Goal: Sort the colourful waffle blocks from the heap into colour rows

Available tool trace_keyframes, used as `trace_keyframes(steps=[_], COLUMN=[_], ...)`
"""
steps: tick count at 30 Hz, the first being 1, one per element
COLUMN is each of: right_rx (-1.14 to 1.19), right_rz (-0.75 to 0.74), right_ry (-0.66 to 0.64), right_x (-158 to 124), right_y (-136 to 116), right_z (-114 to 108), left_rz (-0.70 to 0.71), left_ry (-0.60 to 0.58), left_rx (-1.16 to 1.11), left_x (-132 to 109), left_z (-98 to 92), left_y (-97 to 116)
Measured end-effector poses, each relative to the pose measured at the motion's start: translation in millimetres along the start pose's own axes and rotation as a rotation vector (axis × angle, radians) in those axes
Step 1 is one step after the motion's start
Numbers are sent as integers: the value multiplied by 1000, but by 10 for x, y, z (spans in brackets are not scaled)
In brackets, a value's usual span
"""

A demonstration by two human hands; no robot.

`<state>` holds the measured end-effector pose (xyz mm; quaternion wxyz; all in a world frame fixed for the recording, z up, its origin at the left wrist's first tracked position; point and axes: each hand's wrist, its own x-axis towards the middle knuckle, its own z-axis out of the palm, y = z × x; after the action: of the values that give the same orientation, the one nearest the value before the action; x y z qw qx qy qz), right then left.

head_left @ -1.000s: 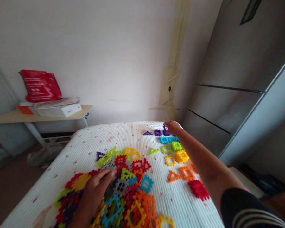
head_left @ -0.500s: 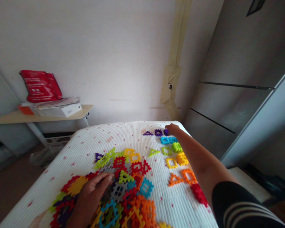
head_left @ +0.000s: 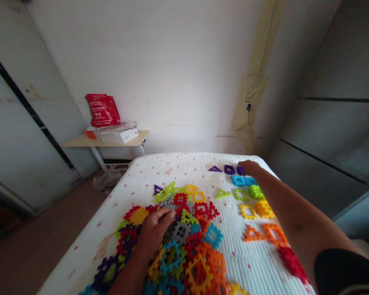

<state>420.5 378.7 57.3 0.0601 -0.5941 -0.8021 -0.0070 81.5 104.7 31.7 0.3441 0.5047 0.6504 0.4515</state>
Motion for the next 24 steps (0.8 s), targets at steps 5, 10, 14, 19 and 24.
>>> trace_keyframes(steps=[5, 10, 14, 19, 24], right_rx=[-69, 32, 96, 113, 140], right_rz=[-78, -404, -650, -695, -584], right_ry=[43, 7, -75, -180, -266], right_x=[37, -4, -176, -202, -123], right_y=[-400, -1513, -2587, -3414, -3567], right_z=[-254, -401, -281, 39, 332], left_rz=[4, 49, 36, -15, -23], left_ry=[9, 11, 33, 249, 362], left_rx=[-9, 22, -8, -161, -328], left_x=[-1, 21, 23, 24, 38], left_z=[8, 18, 7, -45, -91], left_y=[9, -3, -16, -37, -90])
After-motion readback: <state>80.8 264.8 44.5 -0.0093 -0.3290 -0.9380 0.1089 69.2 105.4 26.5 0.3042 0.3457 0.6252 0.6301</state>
